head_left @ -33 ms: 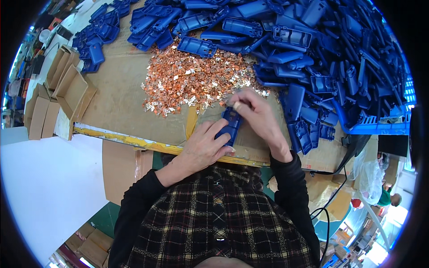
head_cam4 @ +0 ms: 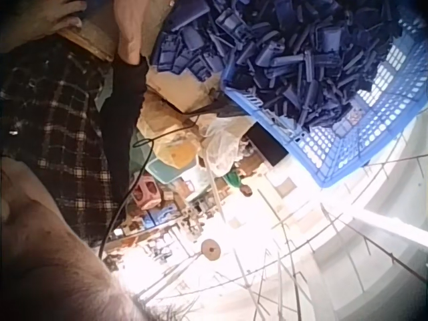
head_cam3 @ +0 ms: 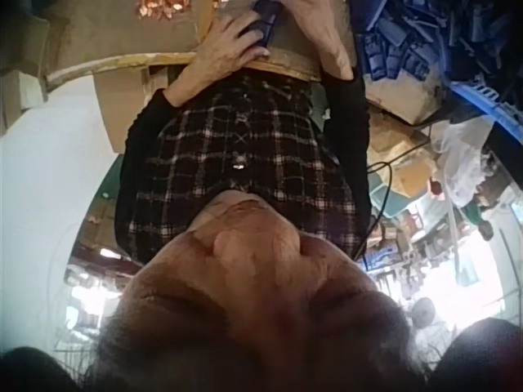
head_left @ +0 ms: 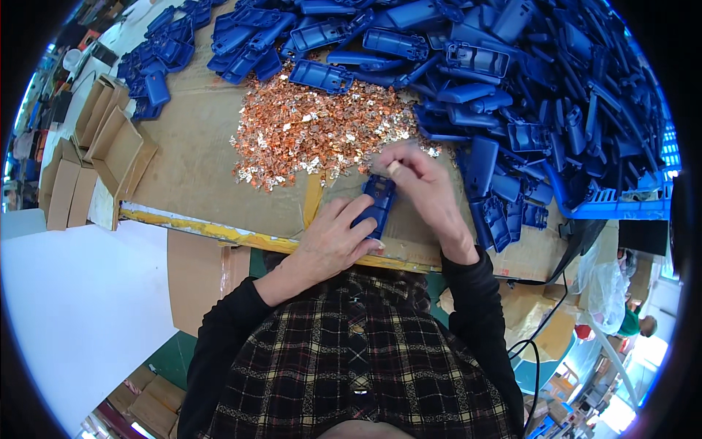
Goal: Assembling plastic device housings by manually inserting small metal components.
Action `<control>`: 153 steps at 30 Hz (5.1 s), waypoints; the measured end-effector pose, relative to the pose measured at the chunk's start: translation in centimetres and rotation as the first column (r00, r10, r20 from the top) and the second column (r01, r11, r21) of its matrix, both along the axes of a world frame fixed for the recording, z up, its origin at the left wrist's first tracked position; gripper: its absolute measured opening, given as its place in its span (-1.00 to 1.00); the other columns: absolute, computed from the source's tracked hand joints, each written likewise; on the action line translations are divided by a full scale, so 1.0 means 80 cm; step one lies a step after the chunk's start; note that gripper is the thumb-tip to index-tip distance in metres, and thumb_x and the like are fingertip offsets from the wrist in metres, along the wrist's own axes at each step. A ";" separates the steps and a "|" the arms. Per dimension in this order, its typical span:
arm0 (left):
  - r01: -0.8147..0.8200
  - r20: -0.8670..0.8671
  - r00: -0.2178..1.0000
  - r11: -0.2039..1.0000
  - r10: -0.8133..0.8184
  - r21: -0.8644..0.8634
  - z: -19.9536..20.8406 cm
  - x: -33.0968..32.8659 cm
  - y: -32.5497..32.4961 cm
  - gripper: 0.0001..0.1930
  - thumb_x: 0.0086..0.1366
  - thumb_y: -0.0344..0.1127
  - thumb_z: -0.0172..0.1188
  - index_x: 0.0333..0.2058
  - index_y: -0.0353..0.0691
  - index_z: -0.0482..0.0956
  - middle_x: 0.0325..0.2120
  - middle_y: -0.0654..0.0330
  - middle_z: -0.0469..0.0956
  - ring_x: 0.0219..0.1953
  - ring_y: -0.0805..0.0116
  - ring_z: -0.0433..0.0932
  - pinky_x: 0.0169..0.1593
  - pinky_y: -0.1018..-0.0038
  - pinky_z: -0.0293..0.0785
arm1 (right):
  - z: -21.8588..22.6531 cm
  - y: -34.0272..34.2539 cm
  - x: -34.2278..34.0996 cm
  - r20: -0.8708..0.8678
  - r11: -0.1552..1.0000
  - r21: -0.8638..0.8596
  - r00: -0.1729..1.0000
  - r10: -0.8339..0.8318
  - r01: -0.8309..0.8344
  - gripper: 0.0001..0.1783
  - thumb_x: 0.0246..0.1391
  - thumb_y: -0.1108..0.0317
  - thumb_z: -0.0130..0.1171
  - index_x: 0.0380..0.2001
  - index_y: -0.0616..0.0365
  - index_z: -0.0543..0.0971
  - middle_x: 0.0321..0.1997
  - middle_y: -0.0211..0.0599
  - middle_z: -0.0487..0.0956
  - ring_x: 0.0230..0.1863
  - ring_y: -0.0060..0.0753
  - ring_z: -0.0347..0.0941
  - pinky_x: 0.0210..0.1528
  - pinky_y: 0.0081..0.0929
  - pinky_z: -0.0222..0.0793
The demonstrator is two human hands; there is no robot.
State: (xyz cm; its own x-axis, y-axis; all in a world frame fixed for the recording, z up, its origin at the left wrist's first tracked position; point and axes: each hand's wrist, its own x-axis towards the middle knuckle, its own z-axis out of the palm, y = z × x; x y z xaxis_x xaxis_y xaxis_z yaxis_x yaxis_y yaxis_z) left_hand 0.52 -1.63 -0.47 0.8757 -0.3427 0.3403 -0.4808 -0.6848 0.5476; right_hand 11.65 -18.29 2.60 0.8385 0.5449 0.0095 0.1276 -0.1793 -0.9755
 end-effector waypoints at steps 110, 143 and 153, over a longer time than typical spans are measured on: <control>-0.248 0.371 0.908 0.964 0.197 0.096 0.064 0.166 0.138 -0.91 0.17 -0.45 0.25 -0.35 -0.30 0.54 -0.23 0.11 0.59 -0.21 0.10 0.53 -0.09 0.28 0.40 | -0.031 -0.005 0.013 0.461 0.921 -0.339 0.887 -0.014 0.190 -0.89 0.06 0.50 0.10 -0.33 0.31 0.52 -0.39 0.07 0.55 -0.29 0.17 0.50 -0.22 -0.07 0.40; 0.022 0.006 1.000 0.999 -0.022 -0.042 0.005 -0.009 0.002 -0.68 0.14 -0.21 0.31 -0.22 -0.26 0.47 0.02 0.01 0.36 -0.16 0.05 0.40 -0.06 0.24 0.41 | -0.011 -0.006 -0.013 0.422 0.911 -0.412 0.886 0.192 -0.001 -0.87 -0.02 0.52 0.16 -0.36 0.28 0.46 -0.26 -0.11 0.44 -0.20 -0.01 0.42 -0.17 -0.23 0.35; 0.037 0.024 0.999 0.999 -0.037 -0.014 0.004 -0.004 0.003 -0.68 0.13 -0.22 0.31 -0.21 -0.23 0.48 0.05 0.01 0.36 -0.09 0.04 0.39 -0.02 0.22 0.39 | -0.002 0.001 -0.009 0.342 0.923 -0.380 0.936 0.087 0.053 -0.72 -0.06 0.54 0.24 -0.25 0.22 0.42 -0.33 -0.25 0.44 -0.28 -0.35 0.40 -0.24 -0.42 0.33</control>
